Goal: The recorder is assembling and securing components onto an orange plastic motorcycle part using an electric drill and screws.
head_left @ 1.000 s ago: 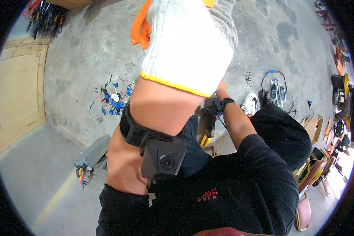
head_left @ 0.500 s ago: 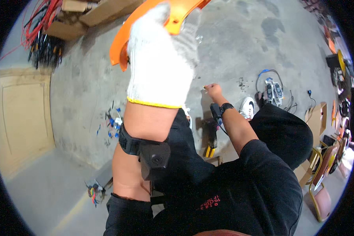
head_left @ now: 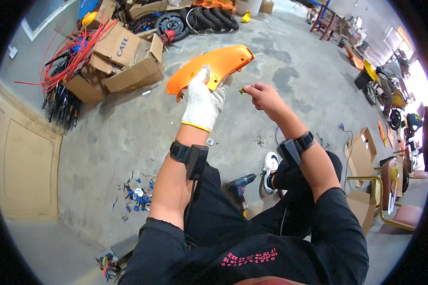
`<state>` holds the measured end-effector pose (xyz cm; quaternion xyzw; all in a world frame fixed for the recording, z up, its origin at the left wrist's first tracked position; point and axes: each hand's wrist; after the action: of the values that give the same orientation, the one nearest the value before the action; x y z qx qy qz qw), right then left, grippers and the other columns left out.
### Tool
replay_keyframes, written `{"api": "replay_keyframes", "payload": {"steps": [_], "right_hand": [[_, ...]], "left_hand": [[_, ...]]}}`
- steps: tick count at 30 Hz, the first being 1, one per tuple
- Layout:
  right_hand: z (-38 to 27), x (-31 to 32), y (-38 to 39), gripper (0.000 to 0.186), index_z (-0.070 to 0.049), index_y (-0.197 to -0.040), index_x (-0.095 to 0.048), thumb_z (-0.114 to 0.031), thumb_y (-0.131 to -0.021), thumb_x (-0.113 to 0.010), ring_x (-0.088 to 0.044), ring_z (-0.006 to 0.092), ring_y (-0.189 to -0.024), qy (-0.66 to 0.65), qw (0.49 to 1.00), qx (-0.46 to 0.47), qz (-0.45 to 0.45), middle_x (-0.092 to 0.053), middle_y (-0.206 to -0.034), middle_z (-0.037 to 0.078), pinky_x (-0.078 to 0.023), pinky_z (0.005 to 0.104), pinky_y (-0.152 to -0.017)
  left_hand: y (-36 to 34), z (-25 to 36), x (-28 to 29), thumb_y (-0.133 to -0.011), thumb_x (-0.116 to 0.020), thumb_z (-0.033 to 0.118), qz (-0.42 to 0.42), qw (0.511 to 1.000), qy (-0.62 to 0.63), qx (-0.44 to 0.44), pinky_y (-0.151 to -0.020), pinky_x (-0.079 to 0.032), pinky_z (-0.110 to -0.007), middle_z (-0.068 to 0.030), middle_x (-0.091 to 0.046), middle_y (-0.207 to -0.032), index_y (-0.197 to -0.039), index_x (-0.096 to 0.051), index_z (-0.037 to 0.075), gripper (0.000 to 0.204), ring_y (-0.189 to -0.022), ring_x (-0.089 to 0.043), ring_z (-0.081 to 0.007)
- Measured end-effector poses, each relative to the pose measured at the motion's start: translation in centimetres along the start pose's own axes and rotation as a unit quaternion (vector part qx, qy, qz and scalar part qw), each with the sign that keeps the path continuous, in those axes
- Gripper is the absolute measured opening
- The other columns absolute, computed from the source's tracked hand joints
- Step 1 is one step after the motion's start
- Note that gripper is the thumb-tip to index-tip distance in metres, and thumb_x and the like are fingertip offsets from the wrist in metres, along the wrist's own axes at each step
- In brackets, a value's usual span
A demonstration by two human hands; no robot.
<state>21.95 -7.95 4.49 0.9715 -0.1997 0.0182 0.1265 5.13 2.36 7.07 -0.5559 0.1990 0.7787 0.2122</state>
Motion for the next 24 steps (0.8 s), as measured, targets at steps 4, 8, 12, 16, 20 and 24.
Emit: {"api": "replay_keyframes", "payload": {"steps": [4,8,12,16,20,24], "right_hand": [[-3.4,-0.1,5.4,0.019,-0.007,-0.091,-0.064,-0.025,-0.093,-0.066,-0.036,0.0062,-0.05,-0.106,0.993,0.036,0.026,-0.043,-0.062,-0.005,-0.028,0.0251,-0.046],[-4.1,-1.9,7.6,0.017,-0.004,-0.097,-0.063,-0.02,-0.094,-0.064,-0.04,0.0061,-0.052,-0.077,0.979,0.107,0.155,-0.048,-0.064,-0.004,-0.03,0.0235,-0.046],[-1.3,-2.0,7.4,0.024,0.0,-0.101,-0.064,-0.022,-0.093,-0.065,-0.043,0.0053,-0.053,-0.08,0.968,0.162,0.176,-0.054,-0.069,-0.003,-0.033,0.0232,-0.046],[-0.9,-1.1,7.0,0.026,0.002,-0.105,-0.063,-0.022,-0.095,-0.063,-0.04,0.0041,-0.052,-0.098,0.972,0.157,0.143,-0.051,-0.069,-0.004,-0.031,0.0219,-0.047],[-1.6,0.7,6.5,0.027,0.001,-0.11,-0.06,-0.023,-0.098,-0.06,-0.034,0.0028,-0.052,-0.227,0.971,0.059,0.048,-0.043,-0.069,-0.008,-0.027,0.0212,-0.046],[-1.0,1.5,5.6,0.022,-0.001,-0.102,-0.063,-0.021,-0.096,-0.061,-0.035,0.0046,-0.054,-0.326,0.945,0.006,0.027,-0.046,-0.069,-0.007,-0.03,0.0229,-0.049]], "left_hand": [[1.1,-2.1,-1.0,-0.101,-0.049,0.026,-0.005,0.997,-0.023,0.068,-0.102,-0.041,-0.059,-0.0182,-0.056,-0.132,-0.136,-0.043,0.003,0.043,-0.119,-0.056,-0.0388],[3.0,-3.9,-2.2,-0.101,-0.048,0.034,-0.112,0.989,-0.022,0.092,-0.099,-0.044,-0.055,-0.0187,-0.056,-0.134,-0.139,-0.043,0.004,0.048,-0.121,-0.055,-0.0385],[4.0,-6.2,-3.0,-0.102,-0.047,0.031,-0.129,0.985,-0.007,0.113,-0.103,-0.043,-0.054,-0.0187,-0.056,-0.134,-0.139,-0.044,0.004,0.046,-0.122,-0.054,-0.0386],[3.6,-7.5,-2.4,-0.102,-0.045,0.026,-0.115,0.986,-0.025,0.117,-0.108,-0.04,-0.053,-0.0204,-0.054,-0.135,-0.14,-0.042,0.003,0.044,-0.124,-0.052,-0.0386],[2.7,-8.3,-3.0,-0.103,-0.044,0.025,-0.092,0.987,-0.034,0.129,-0.108,-0.04,-0.054,-0.0228,-0.053,-0.134,-0.139,-0.041,0.0,0.044,-0.124,-0.052,-0.0398],[1.1,-9.6,-2.3,-0.102,-0.045,0.025,-0.092,0.985,-0.012,0.144,-0.108,-0.041,-0.056,-0.0262,-0.053,-0.133,-0.138,-0.041,-0.003,0.045,-0.125,-0.051,-0.0438]]}}
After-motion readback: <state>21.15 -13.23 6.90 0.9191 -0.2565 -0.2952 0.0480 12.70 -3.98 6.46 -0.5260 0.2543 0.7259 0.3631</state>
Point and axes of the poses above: each hand's wrist, its own y-axis away from the middle knuckle, its own x-axis out of the back of the hand, z = x × y
